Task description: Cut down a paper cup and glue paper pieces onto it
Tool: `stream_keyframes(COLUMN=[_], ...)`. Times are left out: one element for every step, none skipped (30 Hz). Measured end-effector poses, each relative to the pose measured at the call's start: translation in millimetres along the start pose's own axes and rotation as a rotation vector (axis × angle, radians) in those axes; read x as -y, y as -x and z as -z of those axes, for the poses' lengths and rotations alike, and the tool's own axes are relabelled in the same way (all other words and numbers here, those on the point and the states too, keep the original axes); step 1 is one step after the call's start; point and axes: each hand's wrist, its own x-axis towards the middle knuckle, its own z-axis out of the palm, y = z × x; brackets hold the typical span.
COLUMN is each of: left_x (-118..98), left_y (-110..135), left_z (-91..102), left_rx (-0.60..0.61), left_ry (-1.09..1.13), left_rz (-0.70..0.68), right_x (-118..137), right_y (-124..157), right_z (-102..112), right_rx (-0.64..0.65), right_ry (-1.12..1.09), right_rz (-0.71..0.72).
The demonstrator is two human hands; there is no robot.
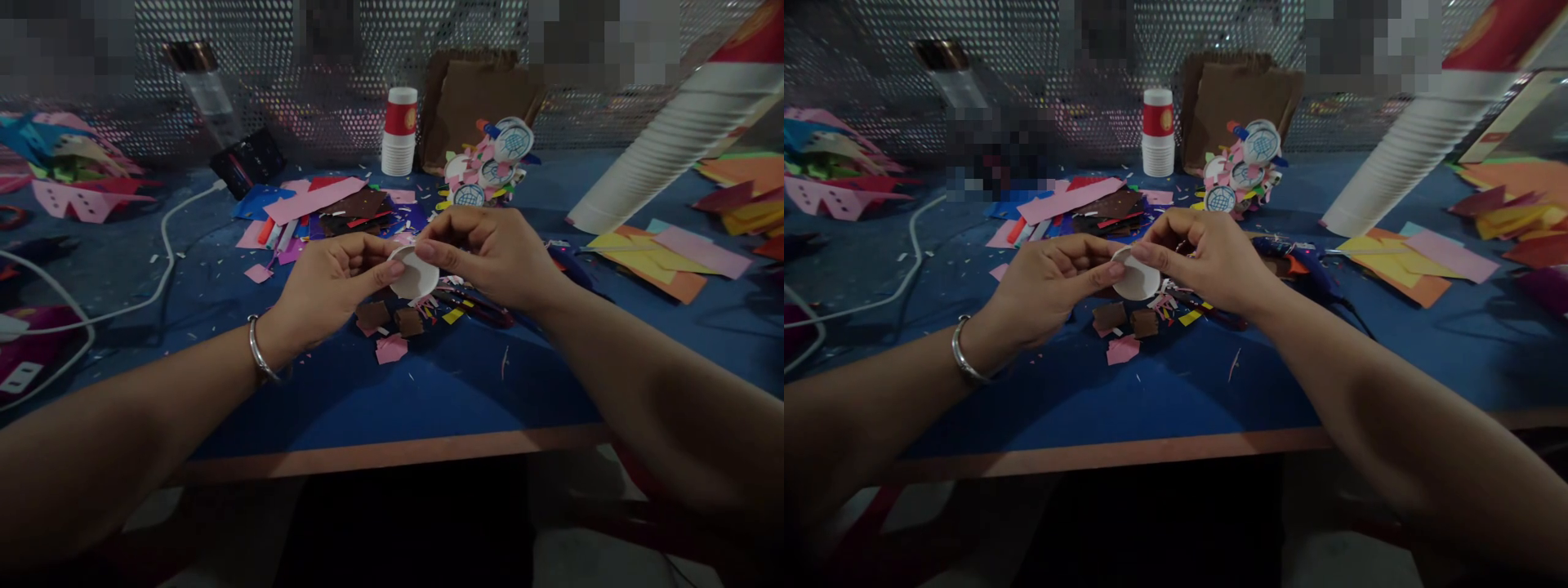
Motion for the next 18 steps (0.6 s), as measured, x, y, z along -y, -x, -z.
stream_keyframes(left_x=[0.9, 1.8, 2.7, 3.3, 3.6, 3.5, 3.1, 2.3, 1.3, 0.1, -1.1, -2.1, -2.9, -3.4, -3.5, -3.3, -2.7, -2.0], left_y=[-0.7, -1.4, -1.9, -2.2, -2.1, -1.8, -1.3, -0.7, -0.1, 0.4, 0.6, 0.6, 0.3, -0.2, -0.9, -1.8, -2.8, -4.0], left_z=[0.2, 0.4, 0.6, 0.8, 1.0, 1.0, 1.0, 1.0, 0.9, 0.8, 0.7, 0.6, 0.6, 0.7, 1.0, 1.4, 2.1, 3.0], left_rx=[-0.01, -0.019, -0.024, -0.023, -0.012, 0.004, 0.022, 0.04, 0.054, 0.061, 0.063, 0.06, 0.053, 0.045, 0.036, 0.028, 0.02, 0.012], left_ry=[0.031, 0.061, 0.09, 0.112, 0.131, 0.147, 0.161, 0.174, 0.187, 0.198, 0.208, 0.216, 0.228, 0.244, 0.261, 0.278, 0.295, 0.307], left_rz=[0.009, 0.023, 0.043, 0.072, 0.106, 0.137, 0.163, 0.182, 0.193, 0.201, 0.209, 0.221, 0.235, 0.248, 0.257, 0.265, 0.27, 0.277], right_x=[-0.8, -1.6, -2.5, -3.4, -4.2, -4.9, -5.4, -5.8, -6.0, -6.1, -6.1, -6.1, -6.0, -6.0, -6.0, -5.9, -5.9, -5.9], right_y=[0.0, 0.0, 0.0, 0.0, 0.0, -0.1, -0.1, -0.2, -0.2, -0.2, -0.1, -0.1, 0.0, 0.0, 0.0, -0.1, -0.2, -0.3], right_z=[-0.5, -1.1, -1.8, -2.4, -2.9, -3.4, -3.7, -3.9, -4.0, -4.0, -4.0, -4.0, -4.0, -3.8, -3.6, -3.3, -2.9, -2.4], right_rx=[0.0, -0.001, -0.002, -0.001, 0.006, 0.016, 0.025, 0.032, 0.035, 0.035, 0.028, 0.022, 0.019, 0.016, 0.013, 0.006, -0.005, -0.016], right_ry=[-0.013, -0.028, -0.042, -0.054, -0.068, -0.089, -0.112, -0.134, -0.15, -0.159, -0.16, -0.158, -0.156, -0.157, -0.161, -0.165, -0.172, -0.177], right_rz=[-0.008, -0.019, -0.031, -0.046, -0.061, -0.076, -0.09, -0.101, -0.112, -0.119, -0.125, -0.13, -0.138, -0.145, -0.149, -0.148, -0.142, -0.133])
